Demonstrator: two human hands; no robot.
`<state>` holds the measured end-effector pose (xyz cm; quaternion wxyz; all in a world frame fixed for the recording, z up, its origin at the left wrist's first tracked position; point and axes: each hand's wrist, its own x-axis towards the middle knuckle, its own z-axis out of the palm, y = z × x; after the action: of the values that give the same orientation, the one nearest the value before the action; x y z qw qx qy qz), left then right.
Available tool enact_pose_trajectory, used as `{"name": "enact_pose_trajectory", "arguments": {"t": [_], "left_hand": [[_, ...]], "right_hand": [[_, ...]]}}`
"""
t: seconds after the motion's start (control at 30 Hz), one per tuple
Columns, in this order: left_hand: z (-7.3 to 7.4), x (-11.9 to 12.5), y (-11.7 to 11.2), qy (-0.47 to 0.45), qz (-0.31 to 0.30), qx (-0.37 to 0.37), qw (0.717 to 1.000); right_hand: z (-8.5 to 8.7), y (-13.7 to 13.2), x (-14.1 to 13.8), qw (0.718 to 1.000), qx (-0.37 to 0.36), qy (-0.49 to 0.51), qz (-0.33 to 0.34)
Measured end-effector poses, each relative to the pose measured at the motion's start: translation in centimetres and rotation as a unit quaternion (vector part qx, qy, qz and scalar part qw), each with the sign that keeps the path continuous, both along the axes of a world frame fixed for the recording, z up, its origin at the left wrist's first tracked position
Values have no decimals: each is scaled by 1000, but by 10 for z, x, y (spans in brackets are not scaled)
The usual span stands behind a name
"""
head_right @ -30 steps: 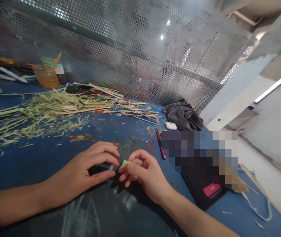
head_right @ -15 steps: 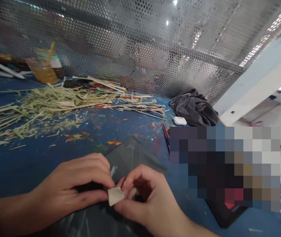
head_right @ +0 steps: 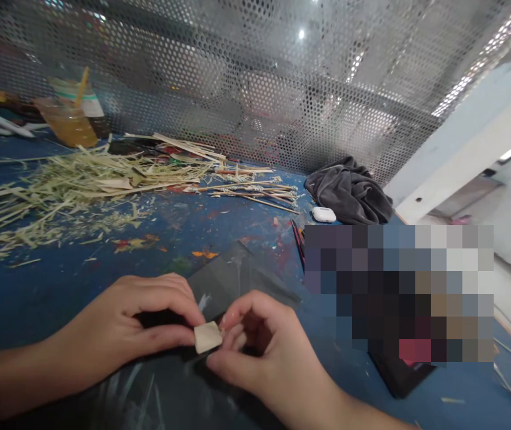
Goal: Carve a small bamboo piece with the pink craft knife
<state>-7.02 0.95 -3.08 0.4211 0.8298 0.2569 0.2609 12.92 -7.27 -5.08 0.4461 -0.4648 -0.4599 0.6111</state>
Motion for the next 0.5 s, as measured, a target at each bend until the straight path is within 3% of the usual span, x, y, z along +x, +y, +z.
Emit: {"name": "enact_pose_trajectory", "arguments": {"t": [0.13, 0.33, 0.43, 0.5], "left_hand": [[3, 1, 1, 4, 42, -40, 998], [1, 1, 1, 4, 36, -33, 999], [0, 0, 2, 26, 19, -5, 999], [0, -1, 3, 45, 4, 21, 999]], "right_hand": [[3, 1, 5, 999, 13, -16, -29], [5, 7, 15, 984, 124, -122, -39], [13, 7, 15, 954, 183, -233, -44], [21, 4, 23, 911, 243, -331, -42]]}}
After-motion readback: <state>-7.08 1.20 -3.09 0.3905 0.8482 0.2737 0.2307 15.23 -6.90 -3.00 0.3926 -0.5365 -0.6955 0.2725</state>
